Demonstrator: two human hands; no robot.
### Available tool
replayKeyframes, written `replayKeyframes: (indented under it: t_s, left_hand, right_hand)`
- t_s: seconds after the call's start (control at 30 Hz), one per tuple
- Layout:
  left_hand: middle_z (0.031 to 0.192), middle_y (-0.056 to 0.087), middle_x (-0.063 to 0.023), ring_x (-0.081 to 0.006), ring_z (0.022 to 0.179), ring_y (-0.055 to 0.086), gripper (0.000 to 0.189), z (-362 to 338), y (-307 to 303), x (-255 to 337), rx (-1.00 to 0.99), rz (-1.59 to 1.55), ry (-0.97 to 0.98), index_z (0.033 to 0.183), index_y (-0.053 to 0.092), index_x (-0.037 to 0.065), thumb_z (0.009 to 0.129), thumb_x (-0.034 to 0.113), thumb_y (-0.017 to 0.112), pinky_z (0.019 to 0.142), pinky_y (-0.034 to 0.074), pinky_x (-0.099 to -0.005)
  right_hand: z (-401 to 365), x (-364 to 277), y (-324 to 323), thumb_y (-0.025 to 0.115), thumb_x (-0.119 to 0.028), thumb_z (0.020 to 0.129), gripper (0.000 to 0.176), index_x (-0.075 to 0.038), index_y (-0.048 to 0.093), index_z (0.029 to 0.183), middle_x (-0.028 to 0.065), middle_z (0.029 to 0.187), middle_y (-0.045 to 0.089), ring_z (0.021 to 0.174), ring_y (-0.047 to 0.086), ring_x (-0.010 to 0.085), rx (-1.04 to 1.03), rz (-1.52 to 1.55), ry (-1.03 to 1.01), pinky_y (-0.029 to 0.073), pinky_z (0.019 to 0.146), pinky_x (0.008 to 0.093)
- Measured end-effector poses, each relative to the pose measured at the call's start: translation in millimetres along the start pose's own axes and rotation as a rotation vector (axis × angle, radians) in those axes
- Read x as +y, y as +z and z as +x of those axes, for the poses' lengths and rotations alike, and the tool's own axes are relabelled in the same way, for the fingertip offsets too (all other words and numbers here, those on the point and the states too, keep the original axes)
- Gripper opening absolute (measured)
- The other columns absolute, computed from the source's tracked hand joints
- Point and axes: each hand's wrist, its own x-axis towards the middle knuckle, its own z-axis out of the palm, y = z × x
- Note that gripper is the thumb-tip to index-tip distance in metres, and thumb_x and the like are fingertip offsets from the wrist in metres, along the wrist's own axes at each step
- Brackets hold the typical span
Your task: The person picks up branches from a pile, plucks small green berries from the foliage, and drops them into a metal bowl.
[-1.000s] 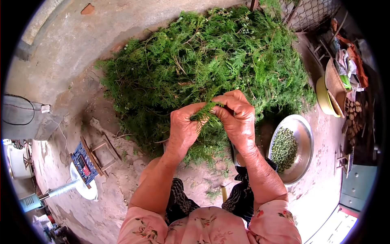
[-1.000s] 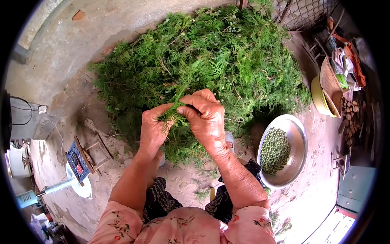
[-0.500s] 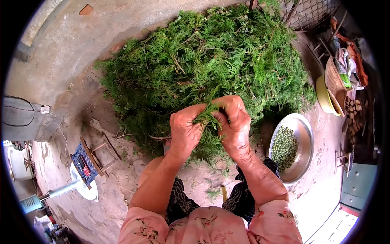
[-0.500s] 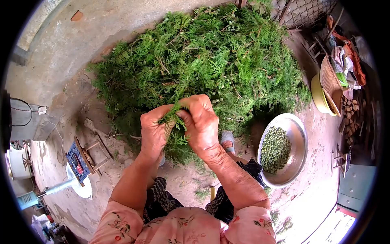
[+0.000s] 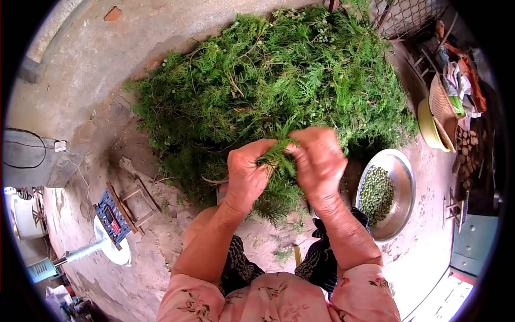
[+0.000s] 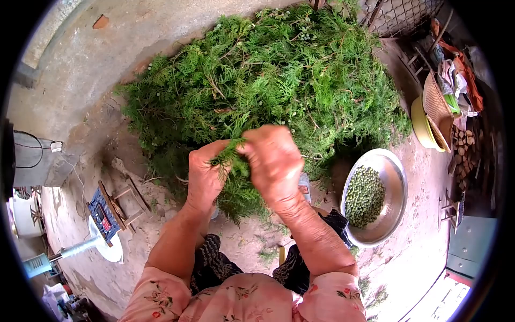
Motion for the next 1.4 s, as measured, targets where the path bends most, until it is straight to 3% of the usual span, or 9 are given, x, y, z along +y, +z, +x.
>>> replayKeyframes:
  t_s: [0.13, 0.3, 0.53, 0.7, 0.8, 0.97, 1.03, 1.13, 1.4]
  left_hand:
    - [0.08, 0.066, -0.0012, -0.005, 0.068, 0.054, 0.02, 0, -7, 3, -0.093, -0.36, -0.156, 0.095, 0.064, -0.001, 0.076, 0.001, 0.064, 0.061, 0.045, -0.022]
    - [0.076, 0.063, 0.0018, -0.0038, 0.066, 0.051, 0.015, 3, -11, 3, -0.091, -0.357, -0.245, 0.091, 0.066, 0.0, 0.076, 0.003, 0.064, 0.059, 0.041, -0.0201]
    - [0.086, 0.064, -0.0009, -0.0073, 0.074, 0.054, 0.019, -8, -7, -11, -0.032, -0.586, -0.289, 0.095, 0.066, 0.002, 0.078, 0.009, 0.063, 0.068, 0.043, -0.025]
    - [0.117, 0.056, -0.0057, -0.0163, 0.106, 0.052, 0.023, -6, -22, -5, -0.266, -0.14, -0.162, 0.103, 0.064, 0.006, 0.083, 0.011, 0.056, 0.092, 0.033, -0.0304]
    - [0.113, 0.058, -0.005, -0.0173, 0.106, 0.052, 0.026, -2, -20, -16, -0.271, -0.423, -0.368, 0.108, 0.062, 0.009, 0.083, 0.012, 0.055, 0.093, 0.033, -0.0315]
    - [0.105, 0.061, -0.0067, -0.0164, 0.096, 0.057, 0.026, -5, -13, -2, -0.182, -0.612, -0.232, 0.104, 0.061, 0.003, 0.079, 0.01, 0.061, 0.085, 0.042, -0.0292]
    - [0.098, 0.062, -0.0053, -0.0136, 0.084, 0.059, 0.027, -7, -9, -4, 0.012, -0.768, -0.626, 0.102, 0.06, 0.0, 0.077, 0.008, 0.063, 0.075, 0.046, -0.0274]
    - [0.089, 0.063, -0.0021, -0.0101, 0.076, 0.058, 0.022, 4, -9, 30, 0.008, -0.781, -0.71, 0.098, 0.062, 0.001, 0.077, 0.007, 0.064, 0.068, 0.046, -0.0264]
    - [0.083, 0.062, 0.0013, -0.0065, 0.073, 0.054, 0.013, 1, 9, 10, 0.116, -0.607, -0.457, 0.089, 0.065, 0.0, 0.078, 0.005, 0.064, 0.064, 0.044, -0.0238]
  right_hand:
    - [23, 20, -22, 0.063, -0.015, 0.081, 0.016, -0.005, 0.055, 0.091, 0.0027, 0.077, 0.056, 0.06, 0.049, 0.0093, -0.028, 0.848, 0.919, 0.039, 0.051, 0.0208]
    - [16, 25, -23, 0.068, -0.037, 0.076, 0.035, -0.005, 0.066, 0.089, -0.0009, 0.072, 0.057, 0.068, 0.048, 0.0097, -0.339, 0.952, 1.085, 0.037, 0.062, 0.0219]
    - [5, 15, -15, 0.068, -0.032, 0.077, 0.033, -0.004, 0.065, 0.096, -0.0014, 0.083, 0.061, 0.079, 0.051, 0.012, -0.301, 1.069, 1.087, 0.036, 0.082, 0.0284]
    - [7, 14, -18, 0.067, -0.024, 0.08, 0.037, -0.006, 0.058, 0.11, -0.0032, 0.088, 0.06, 0.067, 0.049, 0.0054, -0.36, 1.265, 1.295, 0.043, 0.064, 0.0194]
    - [-2, 18, -10, 0.068, -0.02, 0.079, 0.033, -0.006, 0.06, 0.106, -0.0027, 0.087, 0.06, 0.064, 0.049, 0.0035, -0.323, 1.414, 1.353, 0.043, 0.061, 0.0189]
    - [-12, 23, -2, 0.068, -0.013, 0.078, 0.021, -0.006, 0.063, 0.098, -0.0016, 0.078, 0.063, 0.062, 0.053, 0.005, -0.26, 1.345, 1.28, 0.043, 0.053, 0.0209]
    - [-14, 24, 0, 0.069, -0.01, 0.076, 0.018, -0.005, 0.064, 0.093, -0.0009, 0.079, 0.063, 0.064, 0.053, 0.0054, -0.233, 1.348, 1.214, 0.044, 0.056, 0.0203]
    - [-14, 13, 6, 0.069, -0.009, 0.076, 0.016, -0.004, 0.064, 0.091, -0.0006, 0.078, 0.063, 0.065, 0.054, 0.0063, -0.089, 1.287, 1.066, 0.045, 0.06, 0.0201]
    - [-15, -1, 2, 0.067, -0.006, 0.078, 0.011, 0.0, 0.063, 0.086, -0.0006, 0.077, 0.061, 0.07, 0.051, 0.0054, 0.009, 1.012, 1.0, 0.042, 0.065, 0.02]
